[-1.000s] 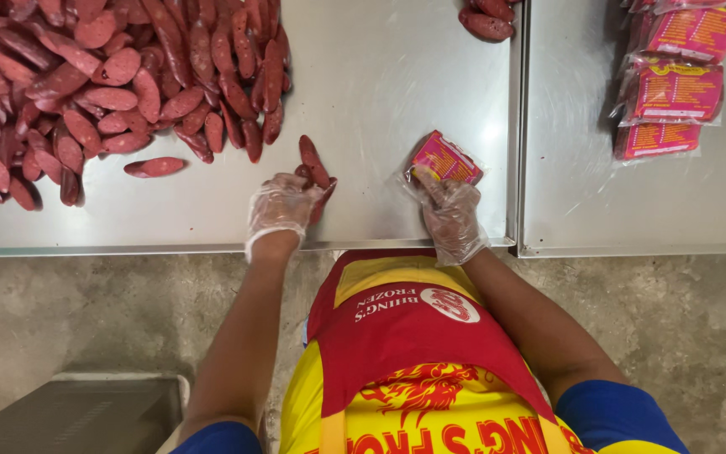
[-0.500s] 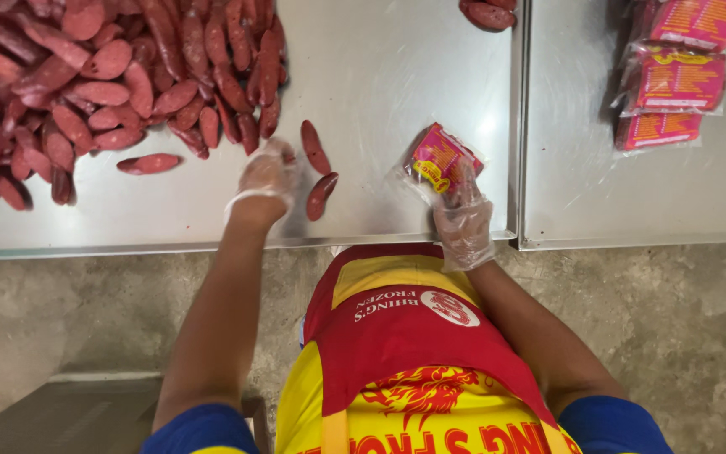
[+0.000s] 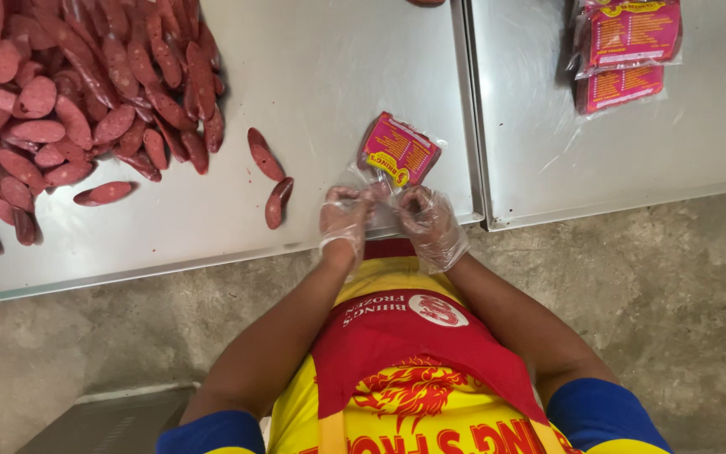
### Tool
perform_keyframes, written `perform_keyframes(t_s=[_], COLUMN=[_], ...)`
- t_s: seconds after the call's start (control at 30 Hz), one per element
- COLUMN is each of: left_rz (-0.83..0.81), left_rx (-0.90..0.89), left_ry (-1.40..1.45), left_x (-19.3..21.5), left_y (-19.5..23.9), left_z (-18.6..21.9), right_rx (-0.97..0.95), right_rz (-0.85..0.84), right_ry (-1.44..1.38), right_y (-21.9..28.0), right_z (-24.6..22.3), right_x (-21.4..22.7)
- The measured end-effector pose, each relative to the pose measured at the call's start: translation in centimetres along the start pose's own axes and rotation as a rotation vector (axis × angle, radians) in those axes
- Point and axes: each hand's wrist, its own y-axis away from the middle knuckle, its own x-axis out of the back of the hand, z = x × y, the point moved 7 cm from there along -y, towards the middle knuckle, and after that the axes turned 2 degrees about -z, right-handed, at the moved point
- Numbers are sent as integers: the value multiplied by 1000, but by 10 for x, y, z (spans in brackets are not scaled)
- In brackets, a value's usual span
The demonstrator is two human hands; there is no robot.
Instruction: The person places individual processed sausages into plastic packaging bags by hand, سپس seals the bags and stacks them on the table.
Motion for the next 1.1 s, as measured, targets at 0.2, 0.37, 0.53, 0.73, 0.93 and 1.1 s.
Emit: perform_keyframes(t_s=[0.2,0.37,0.53,0.73,0.93,1.1], left_rz=[75,-49,-337,-143,111,-193], left_rx=[137,156,241,-127,-470,-225], left_ry=[-365,-409,-210,-1623,-1338,-1241], left_x=[-29,-46,-56,38,116,97], left_y=[-15,-31,-17,28,30,-1], left_z=[-3,-11,-1,78,96,37], right_rx=[-278,-205,-289,-244,192,-885], right_rz=[-48,0,-13,20,265,55], right_ry=[-359,-209,-423,-80,-88,-363], right_y=[3,4,15,6,-16,13], right_z=[12,12,37,24,-47,37], right_x=[-1,6,-7,-1,17,-16])
